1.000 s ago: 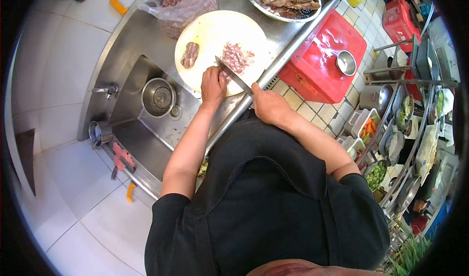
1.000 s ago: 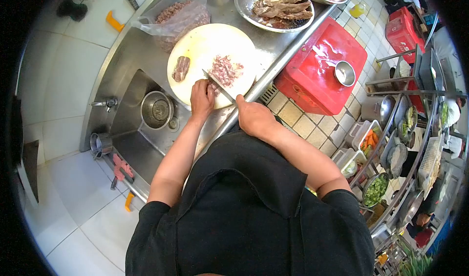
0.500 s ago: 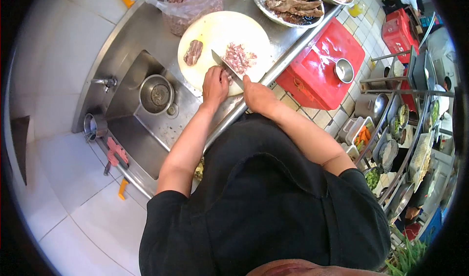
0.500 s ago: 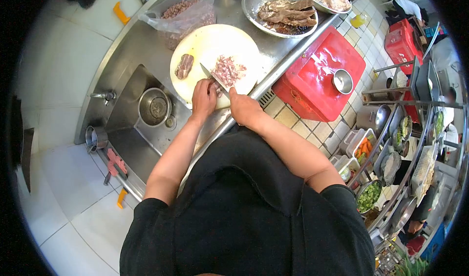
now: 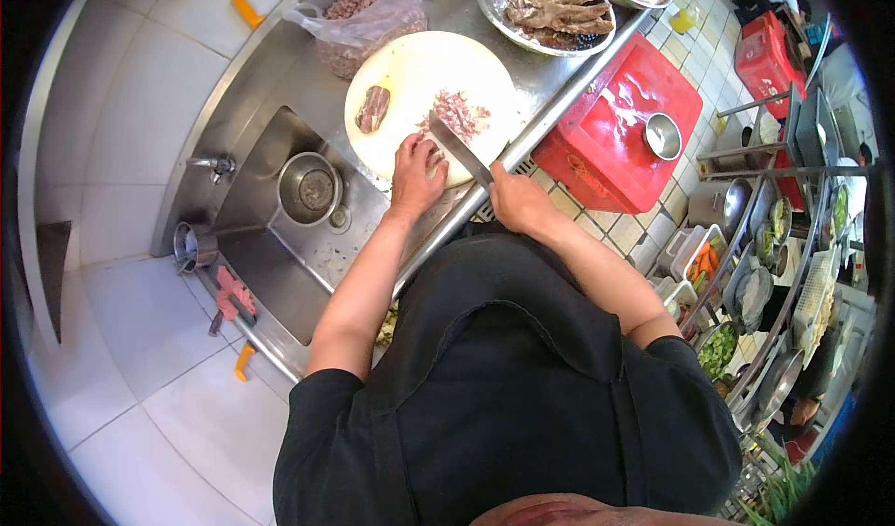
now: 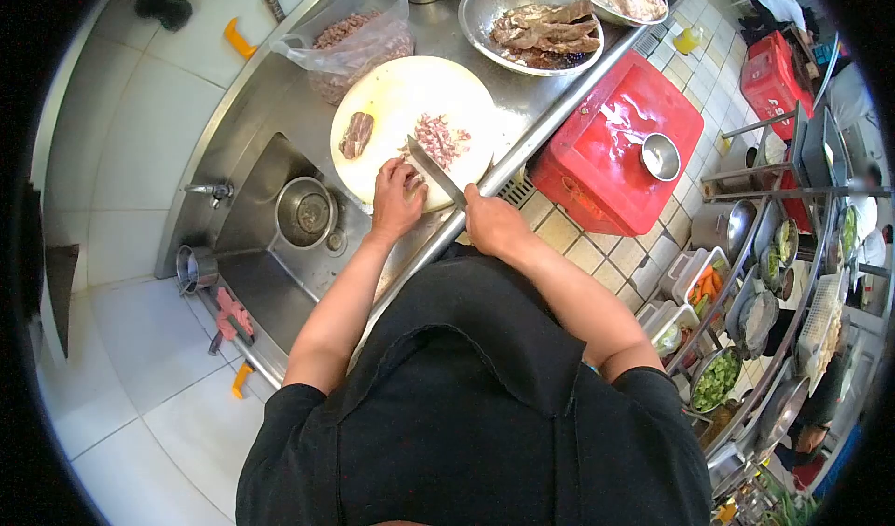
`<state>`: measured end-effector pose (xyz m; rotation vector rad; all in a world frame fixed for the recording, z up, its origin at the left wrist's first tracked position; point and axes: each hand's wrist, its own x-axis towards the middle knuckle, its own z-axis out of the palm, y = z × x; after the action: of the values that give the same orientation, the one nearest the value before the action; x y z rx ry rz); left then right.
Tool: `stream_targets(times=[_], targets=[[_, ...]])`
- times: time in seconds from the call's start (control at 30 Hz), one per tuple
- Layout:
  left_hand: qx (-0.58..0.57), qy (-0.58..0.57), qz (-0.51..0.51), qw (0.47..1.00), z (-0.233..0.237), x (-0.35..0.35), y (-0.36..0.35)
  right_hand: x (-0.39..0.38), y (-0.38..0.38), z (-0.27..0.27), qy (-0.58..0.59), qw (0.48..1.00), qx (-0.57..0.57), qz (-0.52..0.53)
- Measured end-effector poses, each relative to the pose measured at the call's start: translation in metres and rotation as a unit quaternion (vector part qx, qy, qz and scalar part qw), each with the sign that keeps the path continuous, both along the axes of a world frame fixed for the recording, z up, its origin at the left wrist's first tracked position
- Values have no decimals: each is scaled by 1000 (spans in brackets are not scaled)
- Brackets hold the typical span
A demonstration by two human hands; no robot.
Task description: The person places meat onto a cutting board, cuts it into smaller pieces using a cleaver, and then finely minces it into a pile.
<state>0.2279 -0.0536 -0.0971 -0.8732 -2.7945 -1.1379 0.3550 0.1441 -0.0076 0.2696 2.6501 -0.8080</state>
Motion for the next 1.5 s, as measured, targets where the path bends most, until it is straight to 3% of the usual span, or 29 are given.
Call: stream_targets(times=[0.03, 0.07, 0.27, 0.73, 0.93, 1.03, 1.13, 1.4, 1.5], targets=[[31, -14, 0, 999, 4, 0, -1, 0, -1, 3, 7, 1000, -5, -6], [63, 47, 27, 997, 3, 0, -1, -1, -3, 9, 14, 1000, -9, -11], [42, 6, 25, 999, -3, -24, -4, -2, -11, 38, -16, 1000, -10, 12], [37, 23, 68, 997, -13, -20, 5, -21, -19, 16, -11, 998, 13, 67], [13, 38, 40, 998, -17, -16, 1, -40, -23, -4, -5, 998, 14, 53], [87, 33, 47, 994, -8, -6, 0, -39, -18, -11, 1, 999, 6, 46], [-25, 18, 12, 999, -1, 2, 0, -30, -16, -7, 11, 999, -15, 49], [-21, 5, 11, 1000, -3, 3, -1, 1, 6, 9, -18, 1000, -16, 13], [44, 7, 13, 999, 1, 1, -4, -4, 0, 18, 13, 1000, -15, 15]])
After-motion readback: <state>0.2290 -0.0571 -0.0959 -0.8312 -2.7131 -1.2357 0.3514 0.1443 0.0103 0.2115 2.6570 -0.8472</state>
